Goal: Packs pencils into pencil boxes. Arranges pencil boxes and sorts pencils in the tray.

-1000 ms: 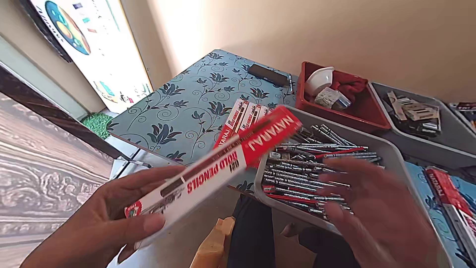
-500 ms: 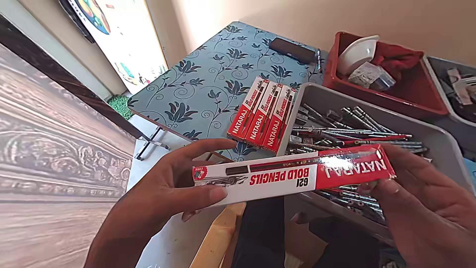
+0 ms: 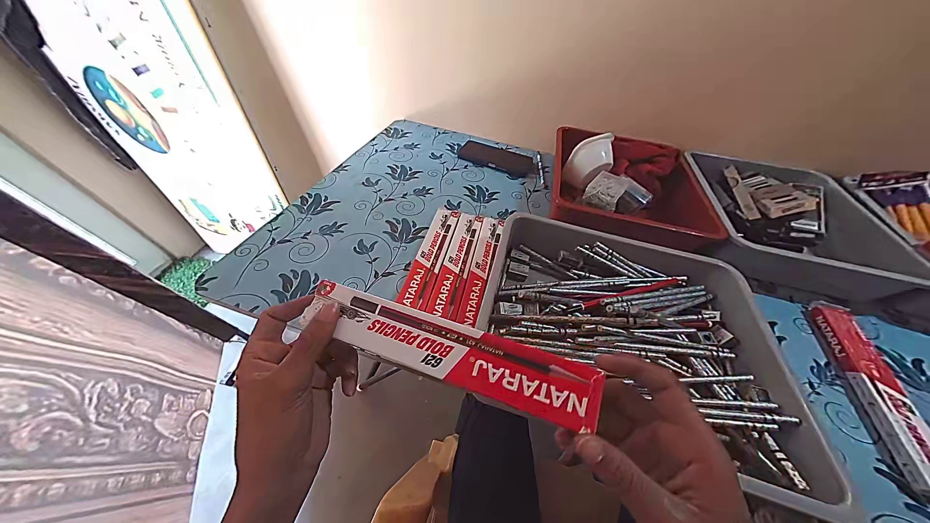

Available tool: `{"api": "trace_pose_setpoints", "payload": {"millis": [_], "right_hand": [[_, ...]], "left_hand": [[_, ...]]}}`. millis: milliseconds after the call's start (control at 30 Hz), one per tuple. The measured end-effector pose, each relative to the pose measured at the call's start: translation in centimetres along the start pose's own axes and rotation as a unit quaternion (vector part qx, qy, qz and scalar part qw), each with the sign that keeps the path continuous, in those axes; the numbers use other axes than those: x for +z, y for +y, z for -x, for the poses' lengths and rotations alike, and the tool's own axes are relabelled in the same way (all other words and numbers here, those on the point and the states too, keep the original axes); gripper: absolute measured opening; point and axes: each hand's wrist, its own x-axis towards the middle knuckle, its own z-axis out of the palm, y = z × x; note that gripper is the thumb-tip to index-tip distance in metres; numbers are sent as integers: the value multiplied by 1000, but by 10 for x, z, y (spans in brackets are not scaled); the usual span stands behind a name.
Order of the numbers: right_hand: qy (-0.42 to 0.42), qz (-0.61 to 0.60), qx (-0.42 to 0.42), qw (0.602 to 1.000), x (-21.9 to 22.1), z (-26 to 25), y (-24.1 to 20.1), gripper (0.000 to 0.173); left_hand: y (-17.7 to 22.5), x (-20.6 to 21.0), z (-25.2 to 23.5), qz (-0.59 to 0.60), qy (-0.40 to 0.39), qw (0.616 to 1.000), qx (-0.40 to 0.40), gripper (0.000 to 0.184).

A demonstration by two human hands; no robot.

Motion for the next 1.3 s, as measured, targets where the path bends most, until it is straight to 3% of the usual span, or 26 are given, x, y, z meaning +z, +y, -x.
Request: {"api": "trace_pose_setpoints", "payload": {"millis": [200,333,500,633,767,967,1300], "right_hand": [[-64,-10,-24,998,18,11,6,47],[-63,-42,9,997,51,20,11,60],[-10,-111,8,994,112,12,45,78],[59,-196,27,978,143,-16,66,72],[101,-307,106,940,152,-33,62,60],[138,-348,93,923,158,-37,68,64],[145,-306,56,939,151,-33,88,62]], "left_hand": [[-1,7,-5,-2,15,1000,8,19],[4,19,-28,-50,-37,998,-19,28],[-3,48,-84,-92,-139,984,-67,28],[-31,78,-137,-153,-173,972,-48,29],[-47,111,-169,-262,-221,939,-14,27],[-64,139,-180,-231,-300,924,-62,28],[-51,162,-189,-304,-370,875,-67,30]]}}
